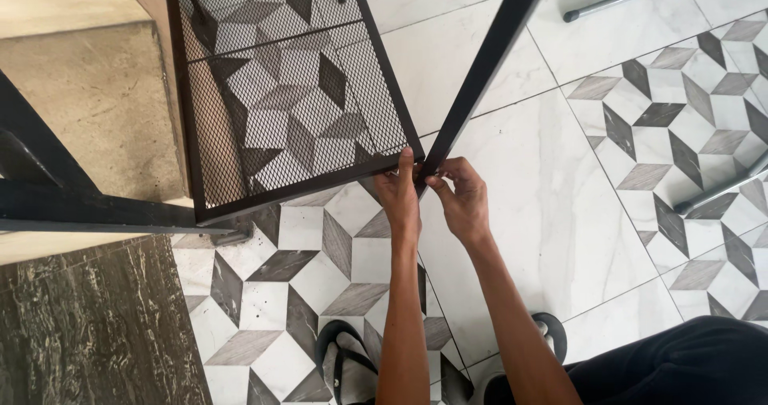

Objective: The person kneels on a tiled floor and assembles a black metal mesh shelf by inserting and tightening bolts at the leg-to-shelf joints. The person uses a small wrench to secure the bolts and continues tightening them until the connection is firm.

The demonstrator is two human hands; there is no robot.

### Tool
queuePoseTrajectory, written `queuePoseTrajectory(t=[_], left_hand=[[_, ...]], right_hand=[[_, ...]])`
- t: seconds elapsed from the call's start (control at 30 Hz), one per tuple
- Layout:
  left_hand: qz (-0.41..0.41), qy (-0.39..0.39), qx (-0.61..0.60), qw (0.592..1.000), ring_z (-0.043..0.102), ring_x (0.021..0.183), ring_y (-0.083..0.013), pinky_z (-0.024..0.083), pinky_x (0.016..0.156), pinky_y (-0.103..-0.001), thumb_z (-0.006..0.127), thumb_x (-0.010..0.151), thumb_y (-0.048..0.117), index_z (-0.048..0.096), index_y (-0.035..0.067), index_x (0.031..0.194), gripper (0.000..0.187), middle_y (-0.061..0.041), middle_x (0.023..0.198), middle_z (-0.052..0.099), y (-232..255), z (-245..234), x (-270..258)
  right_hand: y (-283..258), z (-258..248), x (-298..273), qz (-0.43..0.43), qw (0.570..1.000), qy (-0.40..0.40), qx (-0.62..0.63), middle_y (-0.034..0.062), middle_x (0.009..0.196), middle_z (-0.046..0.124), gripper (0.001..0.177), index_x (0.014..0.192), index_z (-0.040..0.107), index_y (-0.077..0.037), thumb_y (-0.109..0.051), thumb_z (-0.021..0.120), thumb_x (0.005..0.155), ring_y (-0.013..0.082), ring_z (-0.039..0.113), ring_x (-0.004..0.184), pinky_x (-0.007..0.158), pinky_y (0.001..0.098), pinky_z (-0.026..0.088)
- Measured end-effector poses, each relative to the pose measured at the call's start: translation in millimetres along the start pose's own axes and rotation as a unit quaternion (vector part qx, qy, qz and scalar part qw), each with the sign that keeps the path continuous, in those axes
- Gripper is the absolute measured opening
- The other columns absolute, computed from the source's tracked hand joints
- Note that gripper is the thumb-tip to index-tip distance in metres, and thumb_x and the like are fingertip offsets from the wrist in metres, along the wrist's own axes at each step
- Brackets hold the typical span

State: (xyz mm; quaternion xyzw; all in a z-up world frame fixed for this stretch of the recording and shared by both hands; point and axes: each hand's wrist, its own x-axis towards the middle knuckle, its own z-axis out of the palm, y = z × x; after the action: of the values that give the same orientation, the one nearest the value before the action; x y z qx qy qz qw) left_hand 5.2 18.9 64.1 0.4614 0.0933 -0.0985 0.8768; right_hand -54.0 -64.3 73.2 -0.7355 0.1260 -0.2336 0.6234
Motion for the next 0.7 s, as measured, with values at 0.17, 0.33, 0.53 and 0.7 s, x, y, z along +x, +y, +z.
queuePoseTrajectory(t=[0.17,0.33,0.53,0.7], left_hand=[[0.003,0.009,0.018,1.0,0.06,0.086,-0.0135,0.053,0.079,-0.032,0.074,0.094,0.03,0.058,0.003,0.111,0.036,-0.003,0.097,0.057,1,9,6],[-0.034,0.017,0.029,0.999,0.062,0.085,-0.013,0.053,0.078,-0.031,0.069,0.094,0.028,0.06,0.003,0.114,0.033,-0.003,0.096,0.06,-8,11,6],[-0.03,0.031,-0.019,0.999,0.059,0.08,-0.0128,0.05,0.071,-0.031,0.069,0.095,0.022,0.059,0.0,0.11,0.028,-0.003,0.091,0.059,-46,6,13],[0.001,0.04,-0.024,0.999,0.055,0.079,-0.0122,0.048,0.071,-0.031,0.068,0.098,0.019,0.058,-0.001,0.106,0.024,-0.003,0.089,0.056,-72,-3,13]], right_hand=[[1,4,2,0.043,0.998,0.022,0.036,0.0061,0.097,0.069,0.014,0.1,0.058,-0.002,0.007,0.068,0.095,0.0125,0.064,0.096,0.089,0.0302,0.056],[5,-2,3,0.043,0.998,0.034,0.026,0.0065,0.1,0.072,0.014,0.099,0.059,-0.001,0.01,0.066,0.094,0.013,0.068,0.102,0.091,0.0296,0.056],[33,-7,-2,0.036,0.998,0.052,-0.012,0.0076,0.098,0.07,0.016,0.1,0.061,0.001,0.012,0.068,0.092,0.0142,0.066,0.099,0.089,0.0298,0.057],[50,-8,-11,0.044,0.995,0.053,-0.073,0.0068,0.098,0.074,0.015,0.097,0.062,0.002,0.012,0.069,0.09,0.0134,0.068,0.099,0.09,0.0289,0.055]])
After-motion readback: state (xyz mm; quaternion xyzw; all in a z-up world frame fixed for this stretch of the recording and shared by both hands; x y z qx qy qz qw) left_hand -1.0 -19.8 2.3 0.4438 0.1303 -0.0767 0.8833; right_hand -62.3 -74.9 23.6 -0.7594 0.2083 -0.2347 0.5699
